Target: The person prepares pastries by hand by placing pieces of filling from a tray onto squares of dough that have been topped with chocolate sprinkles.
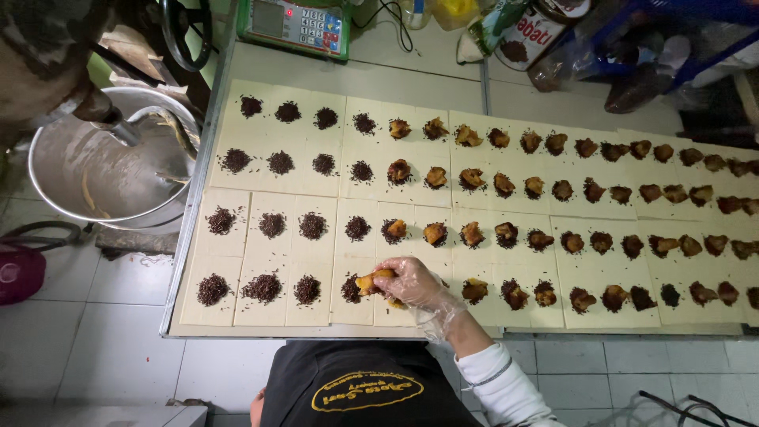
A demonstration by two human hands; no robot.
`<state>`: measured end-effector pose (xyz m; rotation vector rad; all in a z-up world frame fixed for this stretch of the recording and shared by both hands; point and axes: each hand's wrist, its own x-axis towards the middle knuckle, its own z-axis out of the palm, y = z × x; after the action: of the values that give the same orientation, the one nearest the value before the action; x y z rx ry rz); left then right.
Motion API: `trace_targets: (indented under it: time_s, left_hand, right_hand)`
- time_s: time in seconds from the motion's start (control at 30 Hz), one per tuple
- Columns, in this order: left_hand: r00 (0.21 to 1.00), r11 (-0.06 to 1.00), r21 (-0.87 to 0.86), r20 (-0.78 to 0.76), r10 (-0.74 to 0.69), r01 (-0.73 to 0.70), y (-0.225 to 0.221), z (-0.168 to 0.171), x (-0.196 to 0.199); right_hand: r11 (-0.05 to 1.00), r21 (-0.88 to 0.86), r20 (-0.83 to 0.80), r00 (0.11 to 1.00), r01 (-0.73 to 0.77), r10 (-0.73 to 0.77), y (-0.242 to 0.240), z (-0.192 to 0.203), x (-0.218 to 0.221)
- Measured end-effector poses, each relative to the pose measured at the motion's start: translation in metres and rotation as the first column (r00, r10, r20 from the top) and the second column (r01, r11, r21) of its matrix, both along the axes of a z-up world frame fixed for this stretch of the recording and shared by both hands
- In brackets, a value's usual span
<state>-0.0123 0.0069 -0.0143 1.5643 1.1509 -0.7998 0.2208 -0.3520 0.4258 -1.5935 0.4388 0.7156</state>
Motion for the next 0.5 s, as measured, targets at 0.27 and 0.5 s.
trace_targets:
  time_s: [0.27,0.5]
  left_hand:
    - [0.997,0.999,-0.022,0.06,0.045,-0.044,-0.003,0.002,-0.006]
    - [0.952,0.974,-0.16,0.236,0.197,-0.162,-0.004,-0.002,-0.012]
  right_hand:
    - [0.983,0.0,0.215,0.96,-0.183,0.178,0.015,-0.031,0.007]
    - [0.942,-0.25,0.328,0.896,-0.223,0.3,0.022,-0.038,0.008]
